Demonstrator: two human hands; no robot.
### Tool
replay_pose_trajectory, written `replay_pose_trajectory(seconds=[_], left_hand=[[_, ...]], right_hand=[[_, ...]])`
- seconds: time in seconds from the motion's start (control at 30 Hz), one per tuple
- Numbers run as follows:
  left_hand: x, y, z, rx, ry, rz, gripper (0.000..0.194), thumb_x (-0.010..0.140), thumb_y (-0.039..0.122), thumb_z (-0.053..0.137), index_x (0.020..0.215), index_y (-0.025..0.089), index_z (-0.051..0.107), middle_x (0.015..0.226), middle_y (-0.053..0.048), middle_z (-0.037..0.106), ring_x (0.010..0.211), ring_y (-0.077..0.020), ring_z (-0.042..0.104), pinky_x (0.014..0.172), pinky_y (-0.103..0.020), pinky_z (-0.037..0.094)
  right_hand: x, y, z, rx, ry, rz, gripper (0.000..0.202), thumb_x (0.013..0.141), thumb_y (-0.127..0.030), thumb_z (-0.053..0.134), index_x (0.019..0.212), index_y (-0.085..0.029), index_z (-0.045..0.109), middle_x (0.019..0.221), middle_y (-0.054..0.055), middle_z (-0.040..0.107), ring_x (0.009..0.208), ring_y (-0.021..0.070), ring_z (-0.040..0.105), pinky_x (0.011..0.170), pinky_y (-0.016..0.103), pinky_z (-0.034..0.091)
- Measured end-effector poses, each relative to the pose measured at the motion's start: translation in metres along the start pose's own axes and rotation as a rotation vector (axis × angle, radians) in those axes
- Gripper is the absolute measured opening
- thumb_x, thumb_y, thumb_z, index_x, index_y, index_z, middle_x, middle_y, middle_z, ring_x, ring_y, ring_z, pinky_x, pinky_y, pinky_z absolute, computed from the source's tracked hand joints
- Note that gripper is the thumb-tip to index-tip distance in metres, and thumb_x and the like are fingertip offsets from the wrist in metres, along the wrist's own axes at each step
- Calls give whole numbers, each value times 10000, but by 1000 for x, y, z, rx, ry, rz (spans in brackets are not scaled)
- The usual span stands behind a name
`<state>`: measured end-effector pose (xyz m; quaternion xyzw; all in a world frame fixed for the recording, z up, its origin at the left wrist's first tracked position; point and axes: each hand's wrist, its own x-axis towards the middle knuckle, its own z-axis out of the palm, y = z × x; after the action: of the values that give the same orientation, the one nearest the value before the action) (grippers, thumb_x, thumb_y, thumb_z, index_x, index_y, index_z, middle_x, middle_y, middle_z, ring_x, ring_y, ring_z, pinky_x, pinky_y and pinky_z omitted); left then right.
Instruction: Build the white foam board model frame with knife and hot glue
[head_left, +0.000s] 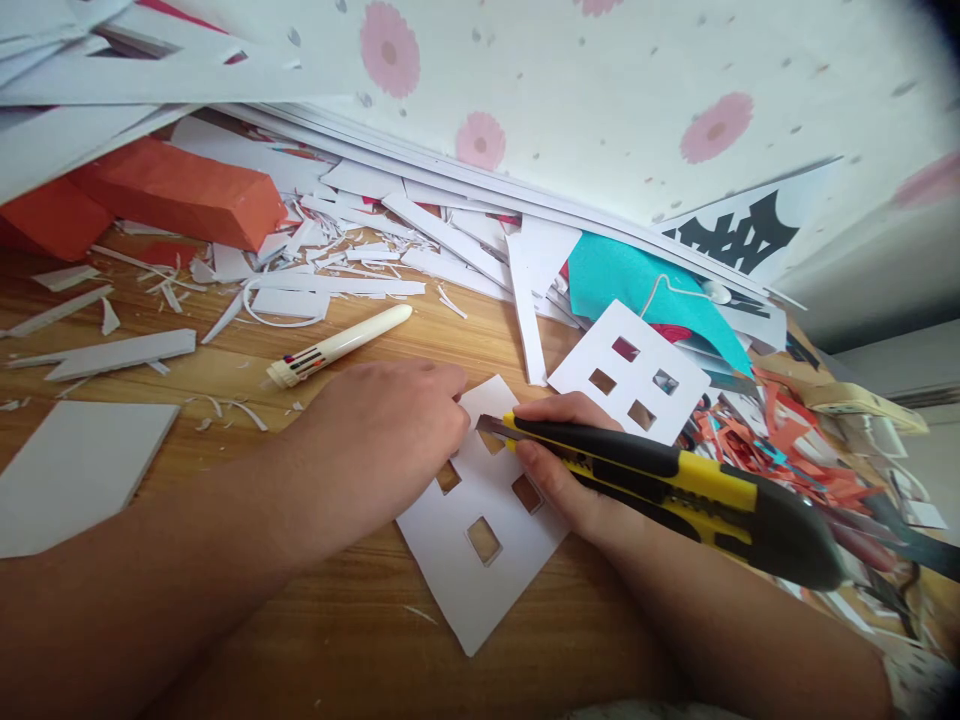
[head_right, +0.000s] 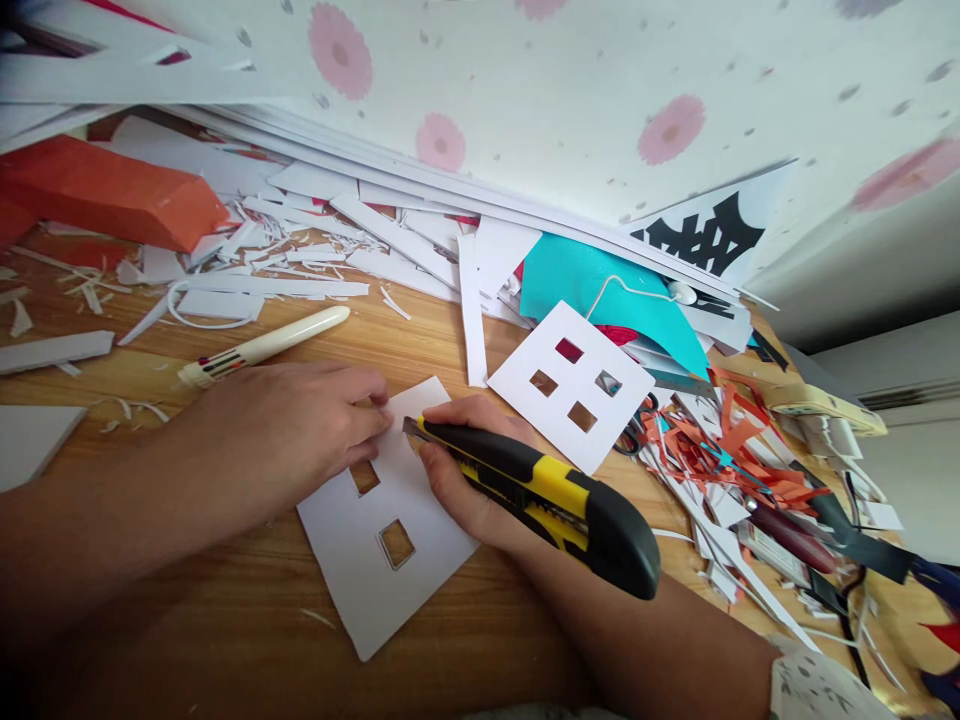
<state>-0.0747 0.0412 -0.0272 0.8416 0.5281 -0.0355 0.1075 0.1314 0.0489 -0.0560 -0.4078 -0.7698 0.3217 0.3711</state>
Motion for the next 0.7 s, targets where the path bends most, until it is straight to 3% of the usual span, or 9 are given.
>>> replay_pose_trajectory(seconds=[0.13,0.27,0.47,0.7], left_hand=[[1,6,-6,-30,-37,-10,109,805,268,621,749,196,681,914,-76,628,829,-263,562,651,-363,366],[1,14,-13,-29,-111,-68,106,790,255,629,814,186,706,989,-103,637,949,-315,574,673,-384,409],[-4,19,-12,14,-144,-103,145,810,225,571,869,176,695,976,-116,600,905,-324,587,558,-362,360],[-1,17,-12,5,-129,-106,184,832,276,532,831,198,698,954,-109,584,879,-333,587,547,-369,331]], right_hand=[[0,0,6,-53,80,-53,117,797,-304,661,910,-313,632,718,-11,694,565,174,626,524,314,495],[-4,1,5,-150,-21,-138,204,783,-259,688,964,-307,606,662,-28,660,497,157,595,457,284,465],[-7,6,-1,-140,-128,-392,363,778,-155,655,1102,-268,540,724,-12,655,548,147,621,494,248,484],[-4,3,-2,-142,-106,-447,340,783,-167,638,1092,-252,523,688,-1,638,540,151,613,501,243,475]])
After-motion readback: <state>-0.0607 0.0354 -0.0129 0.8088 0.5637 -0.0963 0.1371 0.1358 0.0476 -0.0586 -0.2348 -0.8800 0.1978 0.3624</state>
